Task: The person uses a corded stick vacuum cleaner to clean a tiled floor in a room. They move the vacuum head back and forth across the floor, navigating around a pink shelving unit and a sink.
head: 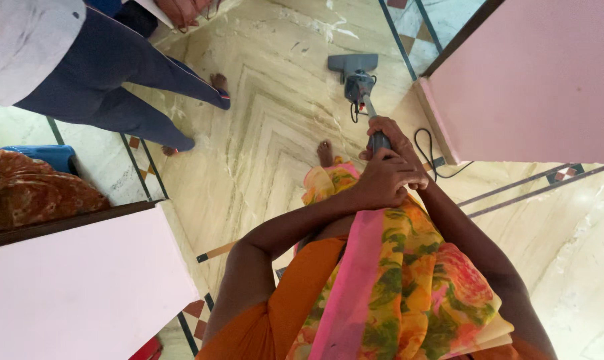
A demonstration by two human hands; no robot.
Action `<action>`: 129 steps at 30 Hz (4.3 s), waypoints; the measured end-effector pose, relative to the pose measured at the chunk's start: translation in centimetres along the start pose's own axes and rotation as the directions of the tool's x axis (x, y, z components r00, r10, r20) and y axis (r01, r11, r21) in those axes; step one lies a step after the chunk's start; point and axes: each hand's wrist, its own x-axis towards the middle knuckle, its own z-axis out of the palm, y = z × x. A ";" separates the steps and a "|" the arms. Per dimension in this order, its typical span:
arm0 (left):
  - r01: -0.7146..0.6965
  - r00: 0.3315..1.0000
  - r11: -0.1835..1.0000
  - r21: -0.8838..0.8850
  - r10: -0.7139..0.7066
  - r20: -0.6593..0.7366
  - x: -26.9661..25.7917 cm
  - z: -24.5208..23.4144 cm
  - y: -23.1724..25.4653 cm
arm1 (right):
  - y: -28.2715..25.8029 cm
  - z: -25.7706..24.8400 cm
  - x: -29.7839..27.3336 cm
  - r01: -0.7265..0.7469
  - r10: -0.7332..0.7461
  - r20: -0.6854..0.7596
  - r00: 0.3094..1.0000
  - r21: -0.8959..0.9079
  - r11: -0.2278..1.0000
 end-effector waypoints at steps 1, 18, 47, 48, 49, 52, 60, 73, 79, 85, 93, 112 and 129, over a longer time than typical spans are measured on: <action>0.004 1.000 1.000 0.003 -0.004 0.003 -0.1 -0.3 0.3 | -0.2 0.1 0.0 0.074 -0.075 -0.004 0.997 -0.124 0.989; 0.013 0.998 0.996 -0.084 -0.019 -0.063 7.0 -5.6 -10.8 | 3.9 -1.4 14.5 0.151 -0.161 -0.027 0.987 -0.221 0.963; 0.143 0.981 0.989 0.030 -0.138 -0.135 6.1 -6.9 -16.6 | 8.1 -0.7 20.8 0.131 -0.123 0.044 0.991 -0.355 0.926; 0.142 0.981 0.990 0.027 -0.137 -0.140 6.0 -6.4 -15.2 | 7.5 -1.0 19.4 0.135 -0.120 0.064 0.991 -0.350 0.927; 0.136 0.982 0.990 0.025 -0.132 -0.138 6.0 -6.0 -14.1 | 7.0 -1.4 18.3 0.139 -0.116 0.085 0.990 -0.345 0.928; 0.150 0.985 0.989 0.009 -0.148 -0.089 3.6 -4.2 -9.4 | 5.9 -1.0 12.7 0.184 -0.162 0.097 0.982 -0.308 0.933; 0.158 0.987 0.987 -0.006 -0.158 -0.016 -0.5 -1.2 1.5 | 2.8 -0.1 0.9 0.087 -0.081 0.030 0.996 -0.335 0.938; 0.304 0.934 0.950 -0.067 -0.311 -0.174 -6.9 -3.1 9.8 | 3.6 5.2 -4.9 0.224 -0.175 0.156 0.972 -0.393 0.892; 0.351 0.905 0.932 -0.091 -0.362 -0.221 -11.3 -0.2 15.6 | 2.1 6.7 -11.8 0.253 -0.165 0.249 0.954 -0.380 0.889; 0.354 0.914 0.934 -0.046 -0.356 -0.196 -16.0 2.6 22.6 | -0.1 9.2 -20.6 0.240 -0.180 0.197 0.964 -0.342 0.908; 0.397 0.878 0.915 -0.074 -0.402 -0.260 -19.6 1.2 30.1 | -1.8 12.5 -26.5 0.373 -0.309 0.249 0.918 -0.275 0.886; 0.354 0.923 0.925 0.137 -0.322 -0.212 -13.7 15.0 31.1 | 2.2 0.2 -31.8 0.314 -0.266 0.220 0.939 -0.223 0.923; 0.425 0.893 0.905 -0.004 -0.420 -0.163 -7.7 17.9 45.0 | -3.2 -7.0 -41.1 0.380 -0.269 0.330 0.905 -0.342 0.860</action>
